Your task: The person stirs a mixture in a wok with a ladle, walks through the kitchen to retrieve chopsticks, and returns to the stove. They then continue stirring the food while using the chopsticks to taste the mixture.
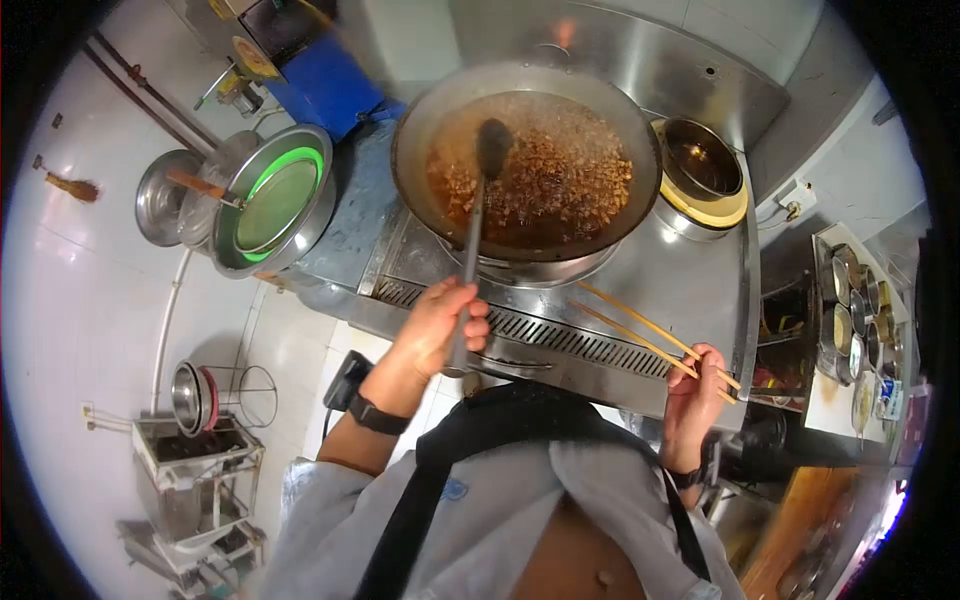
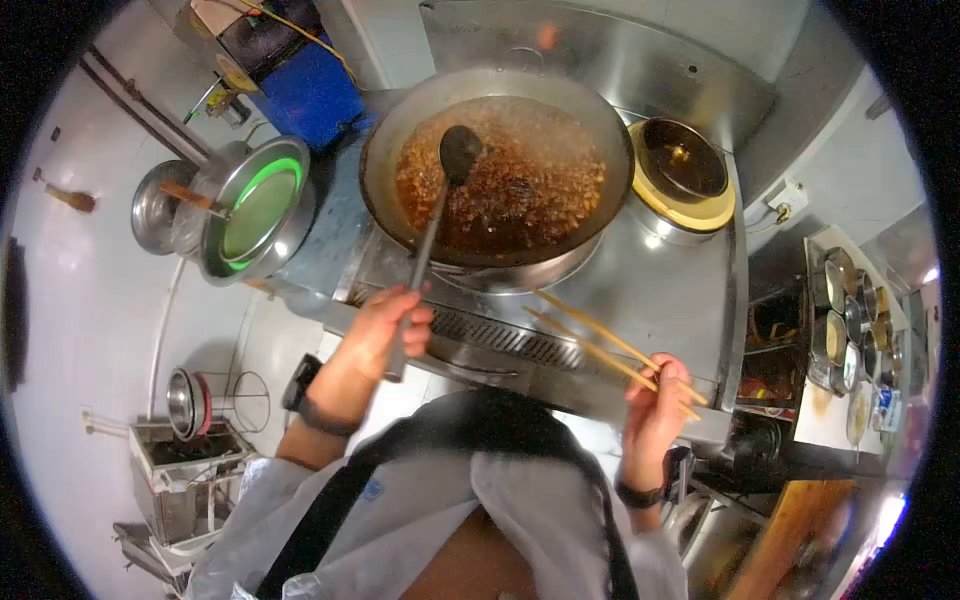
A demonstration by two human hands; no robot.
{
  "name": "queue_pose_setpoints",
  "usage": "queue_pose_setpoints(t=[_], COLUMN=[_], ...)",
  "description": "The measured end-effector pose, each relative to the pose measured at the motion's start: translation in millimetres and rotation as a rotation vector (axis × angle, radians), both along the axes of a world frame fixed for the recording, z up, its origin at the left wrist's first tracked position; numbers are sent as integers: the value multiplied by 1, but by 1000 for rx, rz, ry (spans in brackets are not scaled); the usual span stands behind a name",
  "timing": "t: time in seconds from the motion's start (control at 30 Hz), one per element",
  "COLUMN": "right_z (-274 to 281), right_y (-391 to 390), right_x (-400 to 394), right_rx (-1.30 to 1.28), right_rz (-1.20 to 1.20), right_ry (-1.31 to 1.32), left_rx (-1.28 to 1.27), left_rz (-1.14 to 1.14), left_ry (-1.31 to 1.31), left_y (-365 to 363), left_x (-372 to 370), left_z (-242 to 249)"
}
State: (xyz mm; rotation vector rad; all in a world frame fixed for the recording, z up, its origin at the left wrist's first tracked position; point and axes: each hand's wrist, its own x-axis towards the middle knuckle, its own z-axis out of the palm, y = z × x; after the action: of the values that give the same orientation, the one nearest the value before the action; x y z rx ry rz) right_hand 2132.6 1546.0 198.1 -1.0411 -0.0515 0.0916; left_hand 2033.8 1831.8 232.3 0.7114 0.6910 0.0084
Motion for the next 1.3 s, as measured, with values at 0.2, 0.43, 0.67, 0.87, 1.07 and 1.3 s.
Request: queue_pose_setpoints(t=[0.2,0.43,0.67,0.87,1.07,1.3], right_z=[41,47,28,18,9,4], right_y=[29,86,164,175,183,187], right_x=[-12,8,33,50,69,75], right_rx=[-29,-153,-284,-326,-299,-337], right_rz=[-125,-94,-43,-77,-74,124], right_ry=[-216,-348,-324,-329,-333,-278], left_rx=[-736,-900,-1057,-972,-850,-814], left_rz=[-5,-39,-90,-144,-179,-146], left_ry=[-300,-449,-472,-524,-499,-481], left_y=[35,66,87,85,88,84], left_x=[-14,-60,-82,-88,-91,-91], left_z=[-29,-52,-61,-71,-76,-78])
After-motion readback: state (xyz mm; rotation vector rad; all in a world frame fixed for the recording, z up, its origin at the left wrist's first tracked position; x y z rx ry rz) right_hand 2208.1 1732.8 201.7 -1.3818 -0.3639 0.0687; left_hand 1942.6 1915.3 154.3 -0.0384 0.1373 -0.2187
